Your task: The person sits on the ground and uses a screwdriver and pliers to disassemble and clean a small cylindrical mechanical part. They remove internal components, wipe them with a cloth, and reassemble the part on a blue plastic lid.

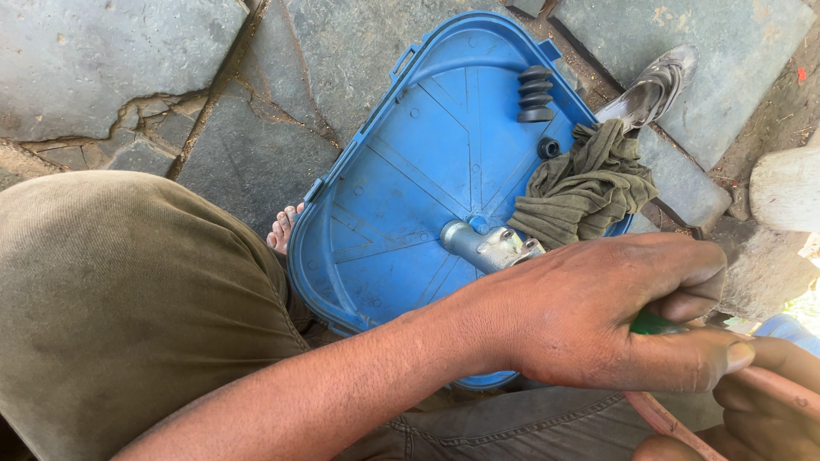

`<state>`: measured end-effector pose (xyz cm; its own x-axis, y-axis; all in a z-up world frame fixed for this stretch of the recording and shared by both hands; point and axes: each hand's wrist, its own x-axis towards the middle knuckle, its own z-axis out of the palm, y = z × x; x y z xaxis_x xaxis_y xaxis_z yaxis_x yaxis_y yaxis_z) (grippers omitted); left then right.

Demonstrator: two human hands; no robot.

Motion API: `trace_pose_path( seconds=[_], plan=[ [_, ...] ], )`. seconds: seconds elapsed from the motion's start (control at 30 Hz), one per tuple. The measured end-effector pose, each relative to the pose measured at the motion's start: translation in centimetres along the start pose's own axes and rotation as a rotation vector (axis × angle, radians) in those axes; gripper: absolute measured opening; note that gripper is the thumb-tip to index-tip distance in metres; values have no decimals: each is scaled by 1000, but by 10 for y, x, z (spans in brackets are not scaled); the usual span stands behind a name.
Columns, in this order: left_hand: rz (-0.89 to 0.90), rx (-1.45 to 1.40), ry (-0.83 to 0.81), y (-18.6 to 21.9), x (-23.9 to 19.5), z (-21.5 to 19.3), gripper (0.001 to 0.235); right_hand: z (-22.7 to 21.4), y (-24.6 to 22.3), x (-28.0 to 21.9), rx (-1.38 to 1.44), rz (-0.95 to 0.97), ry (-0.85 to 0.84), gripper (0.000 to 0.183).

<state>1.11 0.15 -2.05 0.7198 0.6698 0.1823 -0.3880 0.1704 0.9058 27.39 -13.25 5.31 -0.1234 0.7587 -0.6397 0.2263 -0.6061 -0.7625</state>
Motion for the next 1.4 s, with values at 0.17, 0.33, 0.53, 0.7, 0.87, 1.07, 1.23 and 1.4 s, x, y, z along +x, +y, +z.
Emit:
trace_pose_path(
  seconds=[0.17,0.33,0.53,0.7,0.87,1.07,1.23,1.4],
  plan=[
    [7,5,9,0,1,1,60,-4,0,-2,-33,-6,-6,79],
    [20,11,19,1,0,0,59,2,-3,-2,-163,-15,25,79],
    [-6,-5,14,1,1,0,57,22,-10,3,11,-51,20,80],
    [5,8,6,0,2,0,58,29,-14,5,75,-56,29,82],
    [18,16,6,2,-2,-3,55,33,-14,4,106,-64,51,84],
    [-6,21,-12,6,-2,-5,51,31,-16,1,112,19,131,86],
    [-26,-3,-16,10,-2,-7,49,28,-21,3,154,62,100,87],
    [-20,-6,-8,11,-3,-8,47,39,-27,2,214,-10,36,80]
  ],
)
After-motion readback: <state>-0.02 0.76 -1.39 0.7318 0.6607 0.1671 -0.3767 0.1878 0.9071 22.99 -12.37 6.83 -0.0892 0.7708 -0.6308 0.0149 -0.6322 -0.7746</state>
